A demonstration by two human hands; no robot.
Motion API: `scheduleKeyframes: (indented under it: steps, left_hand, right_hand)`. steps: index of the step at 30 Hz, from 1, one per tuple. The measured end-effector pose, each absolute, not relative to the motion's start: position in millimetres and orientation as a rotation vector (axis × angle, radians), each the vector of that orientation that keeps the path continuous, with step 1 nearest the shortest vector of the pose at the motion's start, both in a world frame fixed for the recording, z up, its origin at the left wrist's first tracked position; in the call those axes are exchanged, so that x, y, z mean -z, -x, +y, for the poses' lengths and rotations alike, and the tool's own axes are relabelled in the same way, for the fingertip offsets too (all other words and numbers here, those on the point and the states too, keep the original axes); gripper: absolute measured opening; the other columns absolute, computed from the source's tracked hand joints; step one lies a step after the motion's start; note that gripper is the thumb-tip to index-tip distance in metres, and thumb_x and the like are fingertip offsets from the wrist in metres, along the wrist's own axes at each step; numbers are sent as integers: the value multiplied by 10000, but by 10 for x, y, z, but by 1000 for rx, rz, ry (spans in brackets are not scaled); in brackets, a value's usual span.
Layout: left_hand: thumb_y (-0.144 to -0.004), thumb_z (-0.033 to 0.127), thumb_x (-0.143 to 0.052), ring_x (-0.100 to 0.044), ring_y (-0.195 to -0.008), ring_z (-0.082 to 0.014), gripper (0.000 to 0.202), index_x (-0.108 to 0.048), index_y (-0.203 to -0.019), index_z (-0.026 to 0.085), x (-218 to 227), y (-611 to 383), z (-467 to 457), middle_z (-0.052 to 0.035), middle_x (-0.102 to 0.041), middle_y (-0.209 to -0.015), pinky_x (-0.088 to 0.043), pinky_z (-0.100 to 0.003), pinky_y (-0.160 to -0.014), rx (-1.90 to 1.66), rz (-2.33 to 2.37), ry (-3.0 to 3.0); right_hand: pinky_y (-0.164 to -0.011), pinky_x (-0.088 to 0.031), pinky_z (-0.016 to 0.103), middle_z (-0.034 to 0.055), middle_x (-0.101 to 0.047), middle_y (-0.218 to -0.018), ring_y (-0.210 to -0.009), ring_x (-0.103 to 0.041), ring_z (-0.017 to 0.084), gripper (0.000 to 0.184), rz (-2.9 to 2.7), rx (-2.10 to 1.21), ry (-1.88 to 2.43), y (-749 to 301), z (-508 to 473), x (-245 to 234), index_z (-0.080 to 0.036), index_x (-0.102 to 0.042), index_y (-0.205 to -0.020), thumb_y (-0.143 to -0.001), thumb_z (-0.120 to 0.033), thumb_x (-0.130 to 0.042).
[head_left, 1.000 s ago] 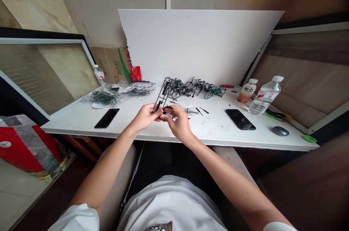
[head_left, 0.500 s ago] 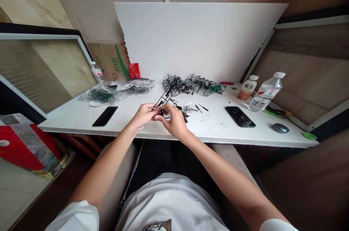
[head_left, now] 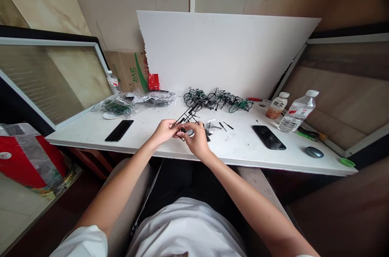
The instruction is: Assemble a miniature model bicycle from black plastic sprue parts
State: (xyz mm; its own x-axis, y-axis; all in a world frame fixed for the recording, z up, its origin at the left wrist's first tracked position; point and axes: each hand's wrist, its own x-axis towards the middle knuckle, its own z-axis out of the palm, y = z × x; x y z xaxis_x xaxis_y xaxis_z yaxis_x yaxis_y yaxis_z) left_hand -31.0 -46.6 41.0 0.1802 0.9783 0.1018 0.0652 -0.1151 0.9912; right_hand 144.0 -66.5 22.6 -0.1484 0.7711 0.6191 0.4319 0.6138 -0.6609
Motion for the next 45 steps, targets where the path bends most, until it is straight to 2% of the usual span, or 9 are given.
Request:
scheduleKeyframes:
  steps: [3,5,11,17,24,28,32,38,45]
  left_hand:
    - [-620,729,-918,-694,-657,-167,678,-727,-835,115,-420,285,-487,-55,-718,-756,-620,-314,-675,-1148,1080,-1389]
    - [-639,723,-909,-665,-643,-153,669,-730,-845,112,-434,268,-511,-48,-708,-757,-622,-318,-672,-1178,1074,-1390]
    - [-679,602,-945,-696,-818,-182,580,-695,-894,125,-457,216,-566,-54,-707,-908,-663,-383,-791,-1190,967,-1375]
    - [-715,612,-925,-711,-923,-208,655,-655,-1121,174,-443,188,-548,-70,-698,-1056,-675,-422,-805,-1218,941,-1305]
    - [-736,686,-877,-693,-880,-175,631,-652,-950,136,-420,194,-536,-46,-677,-948,-655,-380,-826,-1209,960,-1310]
    - [-709,709,-882,-700,-892,-188,664,-668,-967,135,-422,176,-550,-57,-687,-992,-658,-376,-800,-1200,965,-1298]
    - [-753,696,-863,-712,-878,-200,629,-674,-979,141,-414,215,-534,-59,-690,-954,-664,-398,-801,-1183,933,-1285]
    - [-683,593,-949,-668,-760,-156,565,-664,-899,156,-357,273,-480,-7,-647,-845,-666,-361,-728,-1241,987,-1322]
    - [-710,567,-897,-683,-641,-182,475,-680,-844,167,-430,233,-489,-28,-676,-782,-660,-364,-629,-1425,1108,-1398]
  right_hand:
    - [-998,-425,446,42,-783,-982,-969,-653,268,110,-1791,-391,937,-1426,-671,-218,-233,-716,-1009,-921,-250,-780]
    - [-999,-431,437,46,-777,-1011,-963,-658,256,137,-1798,-383,905,-1422,-679,-225,-229,-687,-997,-934,-305,-782]
    - [-921,-465,412,58,-774,-983,-971,-648,259,169,-1759,-244,937,-1453,-694,-289,-238,-700,-957,-1021,-394,-683]
    - [-918,-482,432,47,-817,-951,-881,-726,248,90,-1727,-187,970,-1491,-679,-327,-243,-738,-944,-959,-331,-732]
    - [-867,-483,401,54,-790,-927,-928,-701,252,89,-1789,-66,924,-1477,-636,-246,-238,-742,-918,-975,-297,-709]
    - [-812,-480,375,49,-758,-859,-833,-684,223,116,-1836,-45,923,-1507,-602,-230,-234,-749,-901,-988,-280,-687]
    - [-793,-535,364,72,-781,-908,-837,-709,227,165,-1911,-139,831,-1548,-577,-248,-240,-795,-1009,-1029,-326,-655]
    - [-799,-590,355,83,-814,-952,-875,-762,229,209,-1930,-175,793,-1545,-576,-195,-244,-820,-1025,-1045,-340,-636]
    - [-916,-668,411,67,-846,-1082,-989,-817,254,192,-1807,-338,616,-1515,-593,-164,-268,-844,-1059,-1021,-375,-689]
